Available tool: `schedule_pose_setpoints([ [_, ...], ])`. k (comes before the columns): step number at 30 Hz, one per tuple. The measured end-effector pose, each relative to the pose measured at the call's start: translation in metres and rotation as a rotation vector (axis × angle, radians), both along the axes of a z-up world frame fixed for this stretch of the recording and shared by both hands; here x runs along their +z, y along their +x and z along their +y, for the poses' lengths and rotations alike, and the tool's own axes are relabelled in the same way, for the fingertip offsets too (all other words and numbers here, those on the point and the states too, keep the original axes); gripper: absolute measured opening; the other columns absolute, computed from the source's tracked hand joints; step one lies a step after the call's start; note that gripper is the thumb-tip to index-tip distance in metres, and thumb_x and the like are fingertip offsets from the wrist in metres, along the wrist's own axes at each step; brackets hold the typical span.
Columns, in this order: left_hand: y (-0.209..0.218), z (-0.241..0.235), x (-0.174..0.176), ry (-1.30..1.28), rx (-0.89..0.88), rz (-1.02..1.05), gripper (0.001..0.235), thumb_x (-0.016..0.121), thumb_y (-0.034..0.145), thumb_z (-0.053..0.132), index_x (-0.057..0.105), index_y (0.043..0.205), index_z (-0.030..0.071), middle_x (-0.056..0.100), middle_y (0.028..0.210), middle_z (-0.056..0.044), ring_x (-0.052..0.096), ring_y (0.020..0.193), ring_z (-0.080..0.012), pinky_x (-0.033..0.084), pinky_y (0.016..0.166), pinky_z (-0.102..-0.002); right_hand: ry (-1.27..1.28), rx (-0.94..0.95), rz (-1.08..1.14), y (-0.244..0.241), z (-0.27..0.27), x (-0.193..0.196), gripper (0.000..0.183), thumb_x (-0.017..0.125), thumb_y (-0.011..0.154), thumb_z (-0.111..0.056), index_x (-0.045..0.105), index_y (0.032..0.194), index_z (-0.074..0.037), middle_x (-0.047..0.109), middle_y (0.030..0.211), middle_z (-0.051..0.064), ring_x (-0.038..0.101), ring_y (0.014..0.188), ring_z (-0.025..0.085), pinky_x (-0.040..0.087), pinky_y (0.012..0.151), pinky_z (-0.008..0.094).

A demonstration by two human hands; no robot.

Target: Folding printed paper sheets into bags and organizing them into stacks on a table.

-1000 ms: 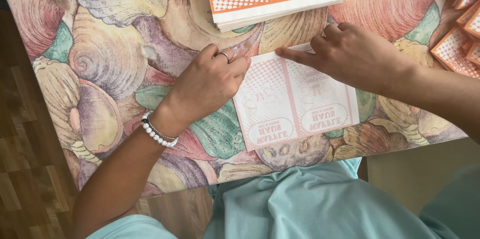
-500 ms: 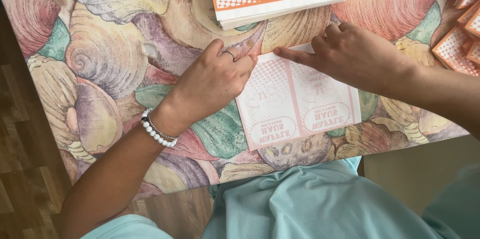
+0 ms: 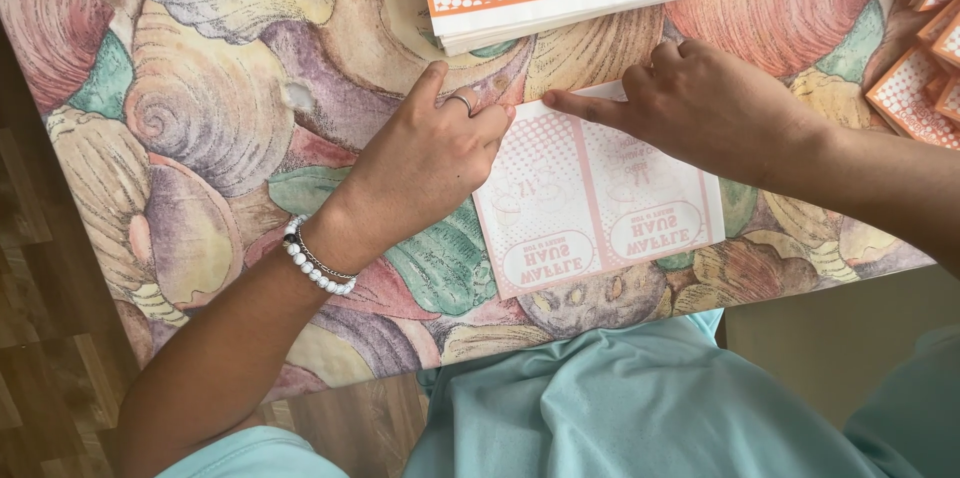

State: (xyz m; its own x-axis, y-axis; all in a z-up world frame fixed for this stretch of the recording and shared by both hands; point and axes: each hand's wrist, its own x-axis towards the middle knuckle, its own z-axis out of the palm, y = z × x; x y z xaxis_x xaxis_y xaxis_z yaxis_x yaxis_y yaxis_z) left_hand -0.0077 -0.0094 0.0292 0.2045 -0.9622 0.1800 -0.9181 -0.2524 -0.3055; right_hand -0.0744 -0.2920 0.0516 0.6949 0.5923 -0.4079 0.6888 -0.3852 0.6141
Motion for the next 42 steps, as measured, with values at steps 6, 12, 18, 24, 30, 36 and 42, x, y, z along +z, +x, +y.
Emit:
schedule_pose_setpoints([
  [6, 0.000, 0.000, 0.000, 0.017, -0.002, -0.039, 0.052, 0.059, 0.093, 0.012, 0.061, 0.145, 0.003, 0.054, 0.087, 0.011, 0.054, 0.060, -0.0114, 0.046, 0.108, -0.047, -0.014, 0.008, -0.006, 0.003, 0.003, -0.001, 0.101, 0.057, 0.091, -0.007, 0.006, 0.173, -0.035, 0.051, 0.066, -0.015, 0.049, 0.058, 0.002, 0.038, 0.056, 0.022],
  [12, 0.001, 0.003, 0.000, 0.036, -0.014, -0.051, 0.046, 0.059, 0.096, 0.008, 0.066, 0.142, 0.010, 0.055, 0.088, 0.010, 0.054, 0.063, -0.0119, 0.041, 0.113, -0.051, 0.009, -0.002, 0.022, 0.009, 0.004, -0.003, 0.102, 0.056, 0.090, -0.005, 0.006, 0.173, -0.037, 0.047, 0.056, -0.019, 0.050, 0.050, 0.000, 0.035, 0.049, 0.023],
  [18, -0.002, 0.013, 0.009, 0.089, 0.021, 0.110, 0.024, 0.068, 0.100, 0.014, 0.070, 0.077, 0.019, 0.056, 0.081, 0.007, 0.055, 0.065, -0.0098, 0.043, 0.114, -0.053, 0.018, -0.008, 0.019, 0.008, 0.002, -0.007, 0.100, 0.055, 0.091, -0.007, 0.007, 0.173, -0.038, 0.048, 0.057, -0.020, 0.051, 0.050, -0.001, 0.036, 0.048, 0.022],
  [24, -0.013, 0.021, 0.004, -0.147, 0.168, 0.299, 0.013, 0.070, 0.097, 0.012, 0.069, 0.088, 0.002, 0.067, 0.100, -0.010, 0.065, 0.091, -0.0224, 0.051, 0.109, -0.047, 0.012, -0.003, 0.002, 0.008, 0.004, -0.002, 0.102, 0.055, 0.090, -0.002, 0.006, 0.173, -0.037, 0.045, 0.054, -0.020, 0.047, 0.049, -0.002, 0.032, 0.048, 0.023],
  [30, -0.057, -0.024, -0.016, -0.215, 0.273, 0.384, 0.041, 0.052, 0.100, -0.001, 0.051, 0.141, -0.005, 0.055, 0.141, -0.024, 0.057, 0.128, -0.0336, 0.050, 0.114, -0.041, 0.063, -0.008, 0.013, 0.003, -0.001, -0.008, 0.096, 0.056, 0.093, -0.007, 0.011, 0.172, -0.035, 0.055, 0.063, -0.015, 0.053, 0.054, 0.002, 0.039, 0.053, 0.023],
  [36, -0.070, -0.033, -0.026, -0.053, 0.424, 0.092, 0.050, 0.039, 0.100, 0.011, 0.049, 0.146, -0.004, 0.056, 0.136, -0.017, 0.055, 0.119, -0.0279, 0.044, 0.112, -0.039, 0.262, 0.075, -0.048, -0.004, -0.029, -0.019, 0.075, 0.061, 0.092, -0.008, 0.039, 0.162, -0.025, 0.055, 0.073, -0.011, 0.058, 0.066, 0.009, 0.049, 0.060, 0.024],
  [42, -0.066, -0.034, -0.024, -0.025, 0.414, 0.043, 0.050, 0.047, 0.097, 0.013, 0.051, 0.146, 0.002, 0.058, 0.120, -0.011, 0.057, 0.110, -0.0261, 0.055, 0.096, -0.033, 0.318, 0.028, -0.042, -0.007, -0.034, -0.022, 0.065, 0.060, 0.095, -0.012, 0.046, 0.157, -0.026, 0.059, 0.083, -0.011, 0.061, 0.075, 0.012, 0.055, 0.064, 0.024],
])
